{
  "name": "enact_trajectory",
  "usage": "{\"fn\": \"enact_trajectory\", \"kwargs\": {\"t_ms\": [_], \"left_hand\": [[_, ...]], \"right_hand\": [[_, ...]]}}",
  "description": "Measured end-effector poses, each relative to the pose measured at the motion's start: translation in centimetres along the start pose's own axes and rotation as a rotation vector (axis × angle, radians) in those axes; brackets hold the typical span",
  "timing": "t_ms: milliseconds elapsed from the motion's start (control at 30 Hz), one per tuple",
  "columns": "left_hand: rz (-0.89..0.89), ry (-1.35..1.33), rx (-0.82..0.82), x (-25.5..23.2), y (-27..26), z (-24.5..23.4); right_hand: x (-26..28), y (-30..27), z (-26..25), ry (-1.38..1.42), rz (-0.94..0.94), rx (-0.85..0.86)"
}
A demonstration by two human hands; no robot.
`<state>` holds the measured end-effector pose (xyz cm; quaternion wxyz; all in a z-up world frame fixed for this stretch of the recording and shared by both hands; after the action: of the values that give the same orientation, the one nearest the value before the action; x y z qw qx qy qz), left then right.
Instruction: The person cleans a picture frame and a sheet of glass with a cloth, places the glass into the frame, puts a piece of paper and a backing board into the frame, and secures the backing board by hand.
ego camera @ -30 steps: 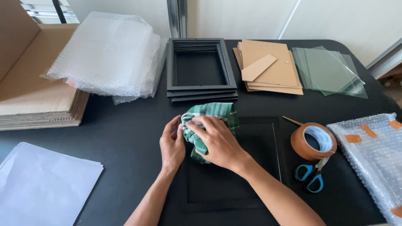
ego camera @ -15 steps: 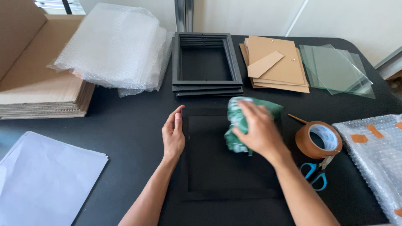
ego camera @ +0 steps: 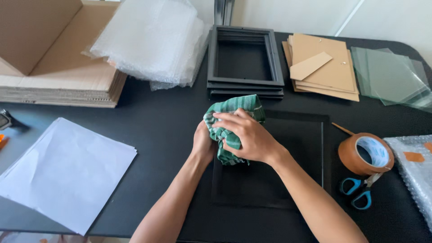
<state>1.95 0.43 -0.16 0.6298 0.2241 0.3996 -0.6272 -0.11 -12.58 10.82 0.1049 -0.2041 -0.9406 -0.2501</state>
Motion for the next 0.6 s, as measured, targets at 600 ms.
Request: {"fn": "enact_trajectory", "kwargs": {"t_ms": [600], "left_hand": [[-0.085,0.004,0.216,-0.9,-1.1,1.4]], "right_hand": [[8.5,-6.8,1.9,0.2,-0.321,0.308]]}}
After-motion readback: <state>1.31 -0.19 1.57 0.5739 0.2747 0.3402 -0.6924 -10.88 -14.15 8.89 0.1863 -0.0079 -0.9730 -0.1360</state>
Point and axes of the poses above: each hand's wrist, its own y-axis towards the middle knuckle, its own z-axis out of the palm, x = y × z, the point moved 2 cm from there along y, towards the middle knuckle, and after that the axes turned 10 degrees about -z, right-handed, at the moved point
